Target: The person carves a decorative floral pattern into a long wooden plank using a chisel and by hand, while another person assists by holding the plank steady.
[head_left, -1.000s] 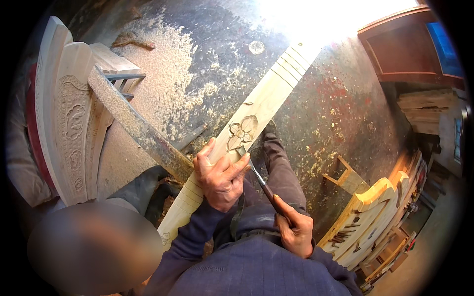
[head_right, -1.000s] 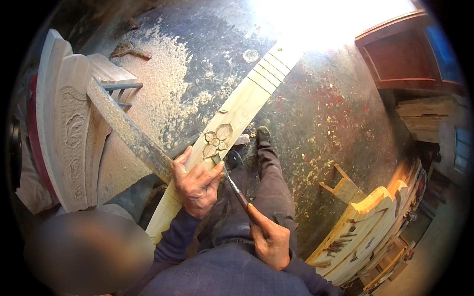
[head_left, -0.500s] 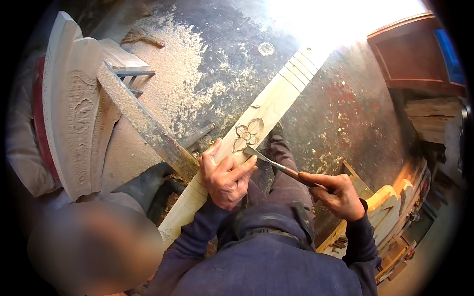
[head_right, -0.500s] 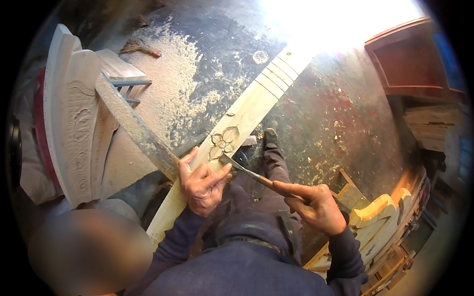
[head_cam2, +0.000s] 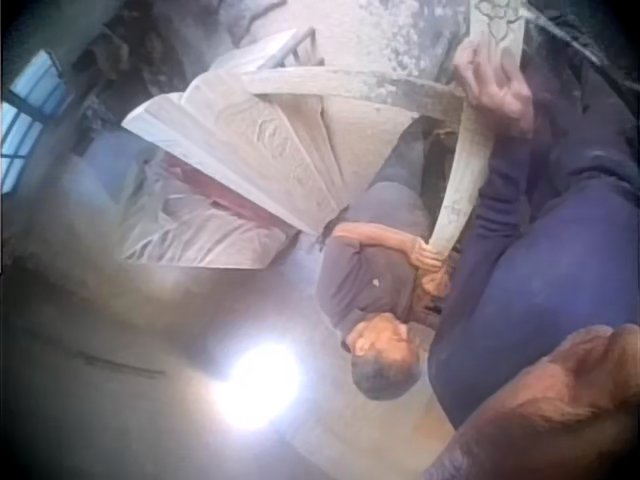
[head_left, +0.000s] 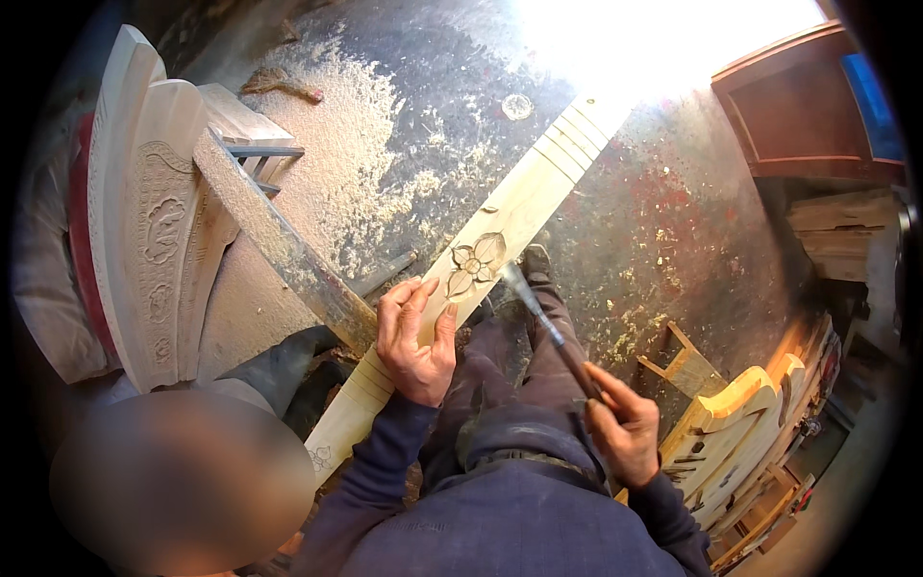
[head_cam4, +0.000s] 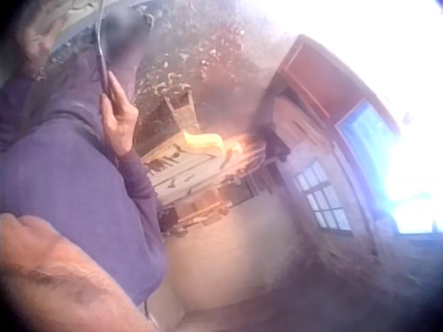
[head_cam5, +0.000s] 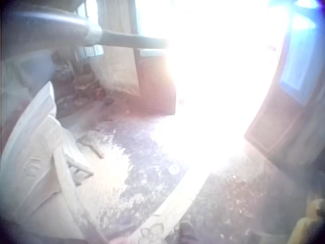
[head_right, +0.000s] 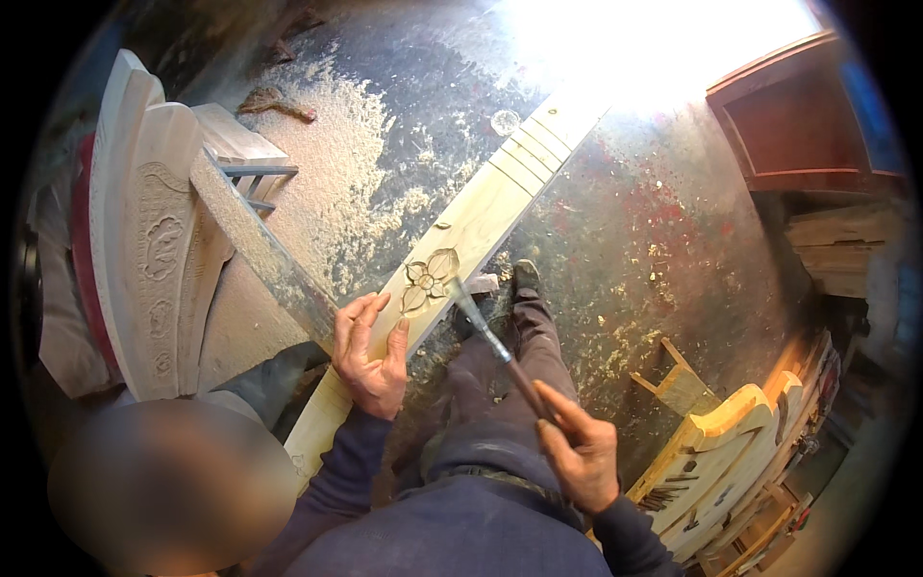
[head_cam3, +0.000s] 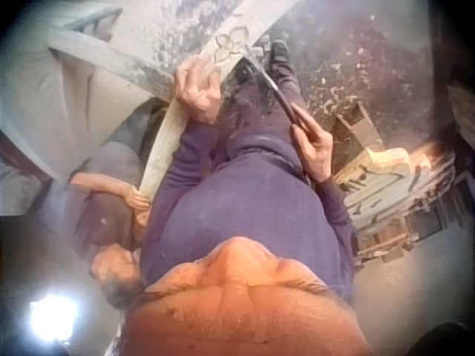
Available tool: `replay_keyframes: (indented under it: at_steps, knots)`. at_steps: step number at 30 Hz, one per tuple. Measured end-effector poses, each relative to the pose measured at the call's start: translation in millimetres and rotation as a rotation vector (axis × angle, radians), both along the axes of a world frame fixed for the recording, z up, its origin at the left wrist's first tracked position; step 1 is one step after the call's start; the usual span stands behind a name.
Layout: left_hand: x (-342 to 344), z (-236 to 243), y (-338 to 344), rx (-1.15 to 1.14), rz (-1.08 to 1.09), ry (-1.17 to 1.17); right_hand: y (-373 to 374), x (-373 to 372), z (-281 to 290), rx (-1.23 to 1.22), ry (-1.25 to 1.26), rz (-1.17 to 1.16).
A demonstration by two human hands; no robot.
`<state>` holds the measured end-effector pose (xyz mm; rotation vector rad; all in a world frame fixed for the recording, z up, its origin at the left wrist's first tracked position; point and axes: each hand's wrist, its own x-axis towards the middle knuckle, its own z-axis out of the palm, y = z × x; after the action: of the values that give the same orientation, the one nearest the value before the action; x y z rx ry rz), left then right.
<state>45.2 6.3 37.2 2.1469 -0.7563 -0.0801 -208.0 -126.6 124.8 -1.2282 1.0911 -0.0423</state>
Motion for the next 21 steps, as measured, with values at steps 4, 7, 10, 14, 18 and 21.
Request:
replay_keyframes:
  at_steps: [4,7,10,14,18,21]
  knots:
    - [5.9,2.9,6.2,0.026,-0.277,-0.116,26.4,5.0,-3.8,-0.025,-0.018,0.057]
    - [5.8,2.7,8.9,0.047,-0.387,-0.093,36.4,4.1,-4.6,-0.069,-0.040,0.103]
    - [5.1,-0.6,9.0,0.046,-0.397,-0.102,44.6,4.6,-5.4,-0.115,-0.056,0.134]
    - [5.8,-3.9,10.5,0.032,-0.395,-0.125,48.9,5.9,-4.4,-0.106,-0.061,0.145]
    - [5.5,-5.1,9.9,0.026,-0.386,-0.131,50.2,9.1,-0.7,-0.099,-0.037,0.151]
    - [5.4,-5.1,9.3,0.021,-0.383,-0.134,51.4,9.5,0.2,-0.076,-0.034,0.134]
